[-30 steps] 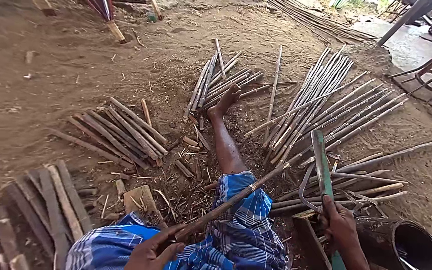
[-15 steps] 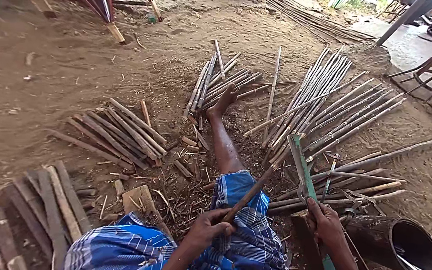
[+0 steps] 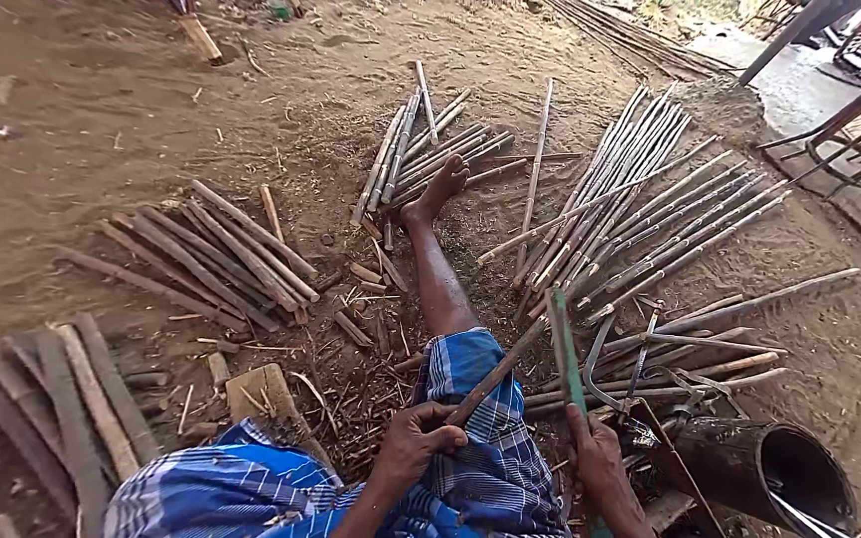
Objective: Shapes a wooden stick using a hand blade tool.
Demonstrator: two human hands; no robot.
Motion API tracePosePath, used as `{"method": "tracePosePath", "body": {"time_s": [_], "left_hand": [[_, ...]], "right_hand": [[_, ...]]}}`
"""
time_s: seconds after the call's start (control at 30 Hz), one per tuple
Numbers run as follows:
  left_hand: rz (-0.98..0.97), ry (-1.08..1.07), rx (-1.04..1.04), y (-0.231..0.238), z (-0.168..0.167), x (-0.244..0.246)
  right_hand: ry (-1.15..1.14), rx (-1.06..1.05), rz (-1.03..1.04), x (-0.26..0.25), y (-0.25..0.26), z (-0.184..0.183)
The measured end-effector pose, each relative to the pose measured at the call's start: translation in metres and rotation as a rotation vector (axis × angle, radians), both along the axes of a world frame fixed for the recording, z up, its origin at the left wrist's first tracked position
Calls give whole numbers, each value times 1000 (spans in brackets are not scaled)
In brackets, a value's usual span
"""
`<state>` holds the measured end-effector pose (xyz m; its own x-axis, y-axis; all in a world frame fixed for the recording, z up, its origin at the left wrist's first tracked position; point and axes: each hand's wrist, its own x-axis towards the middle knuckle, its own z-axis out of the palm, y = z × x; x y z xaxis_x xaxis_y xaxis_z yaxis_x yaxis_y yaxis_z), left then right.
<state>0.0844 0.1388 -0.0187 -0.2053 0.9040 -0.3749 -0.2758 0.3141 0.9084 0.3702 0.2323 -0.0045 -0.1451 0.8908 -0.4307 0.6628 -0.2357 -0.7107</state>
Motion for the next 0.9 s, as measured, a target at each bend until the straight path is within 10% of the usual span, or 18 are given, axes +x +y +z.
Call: {"method": "tracePosePath", "body": {"time_s": [0.1, 0.23, 0.37, 0.47, 0.6, 0.9], "left_hand": [[19, -28, 12, -2, -2, -1], [5, 78, 45, 0, -8, -3], [31, 114, 92, -3, -14, 2], [30, 117, 107, 0, -15, 2], [40, 86, 92, 0, -13, 4], [28, 25, 77, 1, -13, 4]], "right_hand": [[-140, 53, 334, -11, -28, 12], [-12, 30, 14, -4, 1, 1], [-158, 54, 311, -18, -28, 13], [-77, 75, 63, -11, -2, 1], [-183, 88, 313, -23, -28, 12], [-93, 21, 158, -16, -11, 8]]}}
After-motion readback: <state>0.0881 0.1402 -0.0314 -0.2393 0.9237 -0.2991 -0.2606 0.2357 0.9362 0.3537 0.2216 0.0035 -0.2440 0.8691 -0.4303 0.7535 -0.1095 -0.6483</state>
